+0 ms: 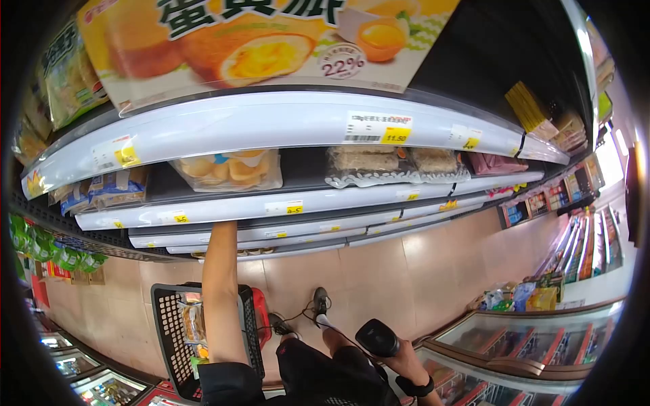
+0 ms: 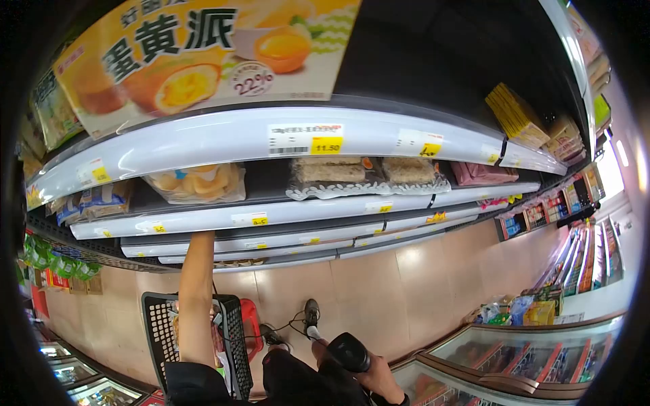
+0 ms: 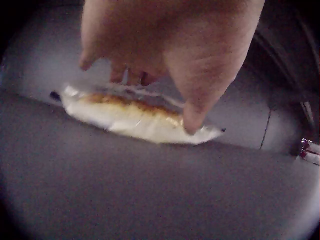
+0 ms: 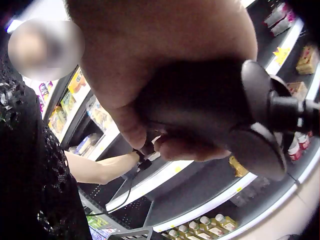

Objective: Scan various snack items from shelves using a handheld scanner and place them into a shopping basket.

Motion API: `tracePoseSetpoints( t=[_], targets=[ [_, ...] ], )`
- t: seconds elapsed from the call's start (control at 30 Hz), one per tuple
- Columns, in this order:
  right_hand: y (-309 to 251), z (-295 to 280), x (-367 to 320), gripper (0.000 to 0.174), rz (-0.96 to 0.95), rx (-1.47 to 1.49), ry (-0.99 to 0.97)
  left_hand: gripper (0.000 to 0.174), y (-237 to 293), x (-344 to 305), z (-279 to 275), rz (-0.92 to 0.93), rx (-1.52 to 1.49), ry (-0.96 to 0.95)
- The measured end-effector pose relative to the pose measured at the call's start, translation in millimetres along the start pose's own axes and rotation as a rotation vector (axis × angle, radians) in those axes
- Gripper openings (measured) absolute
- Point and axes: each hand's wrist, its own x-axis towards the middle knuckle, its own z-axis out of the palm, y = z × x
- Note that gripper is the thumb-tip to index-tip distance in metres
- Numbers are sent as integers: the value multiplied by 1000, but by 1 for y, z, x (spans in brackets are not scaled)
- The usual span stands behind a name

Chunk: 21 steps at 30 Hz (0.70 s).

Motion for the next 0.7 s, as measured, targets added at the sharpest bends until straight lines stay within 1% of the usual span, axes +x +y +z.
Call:
tracePoseSetpoints(
  t=[0.07,0.13,0.2,0.23,0.27,0.3,0.37,0.43,0.53,0.6,0.7],
  targets=[
    [9,1,-2,50,13,47,16,34,-2,2,1,-1,-23,-36],
    [9,2,-4,46,5,107,34,34,-10,-9,-6,-9,-30,-93],
    [-4,-2,-1,43,77,178,-43,34,-21,-22,-18,-14,-30,-155],
    [-11,-2,1,43,114,194,-62,34,-15,-40,-23,-15,-36,-180],
    [-5,-1,4,42,98,115,-72,33,-15,-46,-26,-19,-43,-200],
    [-6,0,7,42,100,123,-80,33,-16,-49,-28,-26,-50,-213],
    [-13,-2,15,42,-41,92,-69,33,-21,-51,-31,-44,-65,-230],
    [-26,-4,19,43,-29,101,-86,33,-20,-56,-30,-66,-95,-249],
    [-32,-9,26,46,-38,58,-129,33,-17,-61,-33,-101,-133,-265],
    [-35,-11,29,47,-174,39,-77,32,-19,-69,-43,-117,-145,-274],
    [-44,-17,38,46,-177,27,-120,32,-9,-84,-51,-133,-154,-305]
  ],
)
